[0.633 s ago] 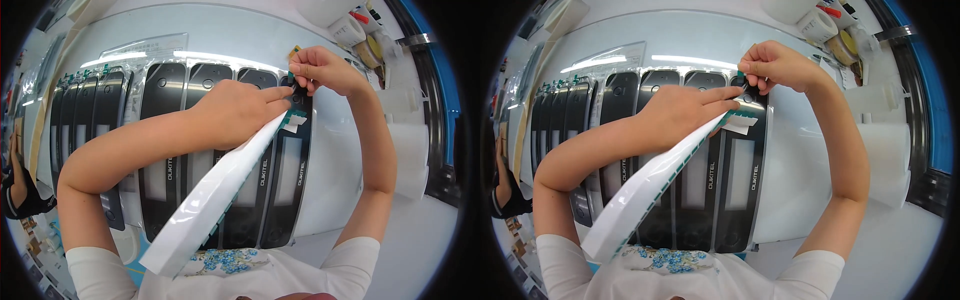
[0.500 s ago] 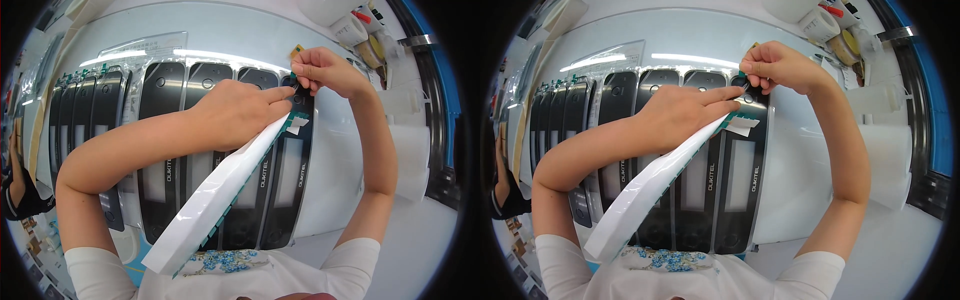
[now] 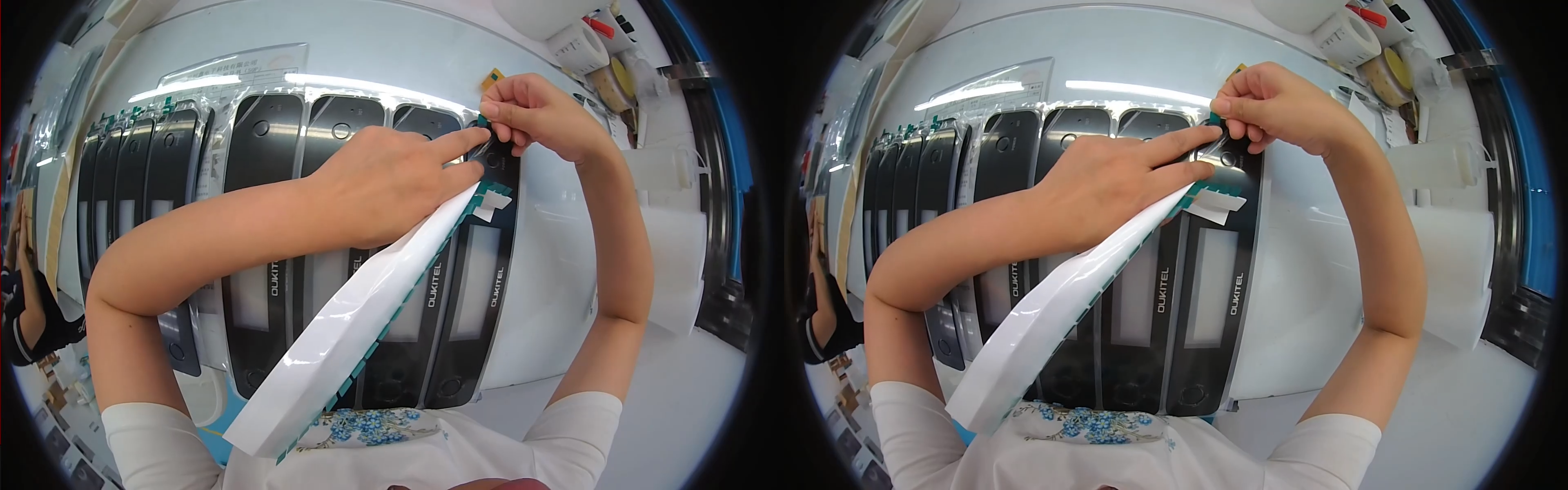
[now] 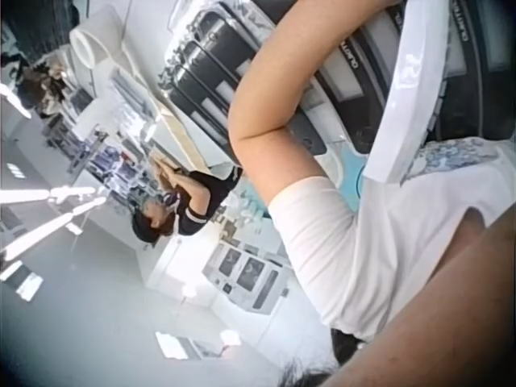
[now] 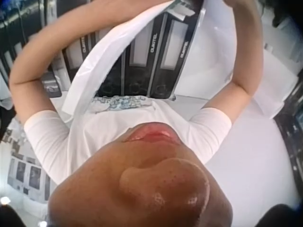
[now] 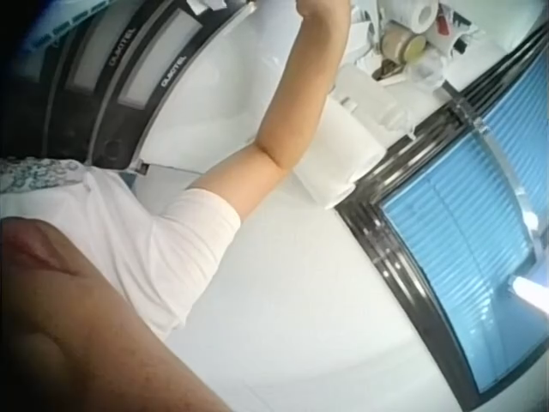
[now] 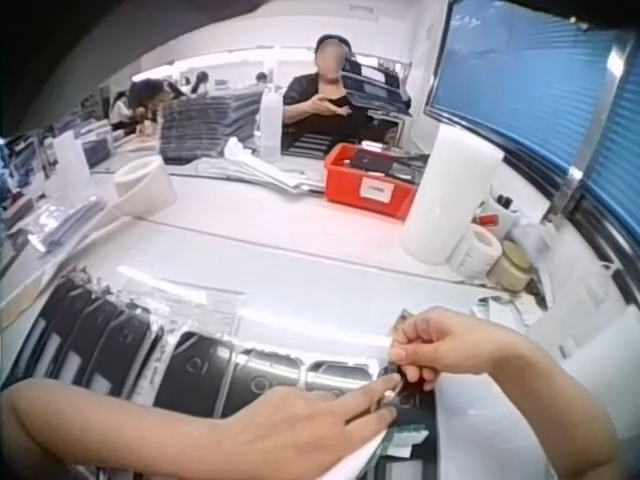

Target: Applying small green and white adhesive labels or tabs to the top edge of black electronic device housings.

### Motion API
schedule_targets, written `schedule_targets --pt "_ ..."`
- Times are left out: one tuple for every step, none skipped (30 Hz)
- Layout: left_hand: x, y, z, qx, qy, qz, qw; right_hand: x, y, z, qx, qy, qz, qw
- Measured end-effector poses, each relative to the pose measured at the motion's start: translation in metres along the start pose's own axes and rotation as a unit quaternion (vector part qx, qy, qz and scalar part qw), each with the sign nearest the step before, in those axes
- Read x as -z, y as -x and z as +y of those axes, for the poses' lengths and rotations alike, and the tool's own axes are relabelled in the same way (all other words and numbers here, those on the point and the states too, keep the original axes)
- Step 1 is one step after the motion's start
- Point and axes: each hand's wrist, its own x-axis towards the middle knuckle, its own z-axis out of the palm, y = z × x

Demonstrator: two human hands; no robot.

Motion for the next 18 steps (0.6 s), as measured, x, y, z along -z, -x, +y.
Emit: schedule_targets --pt "0.0 0.0 0.0 0.002 0.0 0.0 1.0 0.0 0.0 0.001 0.001 0.0 -0.002 1.0" --pt "0.0 -0.001 0.0 -0.007 0.0 0.01 1.0 0.001 -0.001 0.002 0.0 -0.002 -0.002 1.0" --pt "0.001 -0.001 0.0 -0.016 0.0 0.019 1.0 0.001 -0.001 0.002 -0.001 -0.004 -0.002 1.0" --pt "-0.001 -0.001 -0.001 -0.015 0.001 0.02 1.0 0.001 -0.001 0.001 -0.002 -0.003 -0.003 1.0" --pt "-0.002 -0.001 -0.002 -0.017 0.0 0.024 1.0 0.0 -0.001 0.001 -0.007 0.001 0.002 1.0" --pt "-0.004 -0.002 -0.002 -0.02 0.0 0.029 0.999 0.0 -0.001 0.0 -0.012 0.004 0.007 1.0" --pt "-0.003 -0.002 -0.002 -0.018 0.0 0.029 0.999 -0.001 0.0 0.0 -0.011 0.004 0.006 1.0" --pt "-0.002 -0.002 -0.001 -0.018 -0.006 0.015 1.0 -0.002 0.0 -0.001 -0.012 0.004 0.009 1.0" --pt "-0.001 -0.003 -0.001 -0.018 -0.011 0.001 1.0 -0.002 0.001 -0.002 -0.013 0.005 0.012 1.0" --pt "0.0 -0.005 0.0 -0.017 -0.011 0.003 1.0 -0.004 0.002 -0.003 -0.012 0.006 0.01 1.0" --pt "0.002 -0.006 0.001 -0.011 -0.029 -0.025 0.999 -0.006 0.004 -0.003 -0.007 0.013 0.026 1.0" --pt "0.003 -0.007 0.002 -0.005 -0.046 -0.052 0.998 -0.008 0.005 -0.003 -0.003 0.021 0.042 0.999" --pt "0.004 -0.007 0.001 -0.006 -0.047 -0.05 0.998 -0.009 0.007 -0.004 -0.002 0.022 0.044 0.999" --pt "0.003 -0.006 -0.002 -0.009 -0.046 -0.042 0.998 -0.01 0.009 -0.004 0.0 0.006 0.05 0.999" --pt "0.002 -0.004 -0.003 -0.012 -0.046 -0.035 0.998 -0.01 0.012 -0.005 0.004 -0.011 0.055 0.998" --pt "0.0 -0.002 -0.003 0.012 0.05 -0.011 0.999 -0.009 0.017 -0.005 0.007 -0.009 0.058 0.998" --pt "-0.002 0.002 -0.005 0.037 0.145 0.013 0.989 -0.007 0.024 -0.004 0.04 -0.05 0.068 0.996" --pt "-0.003 0.008 -0.005 0.035 0.175 0.075 0.981 -0.008 0.031 -0.004 0.074 -0.09 0.076 0.99"
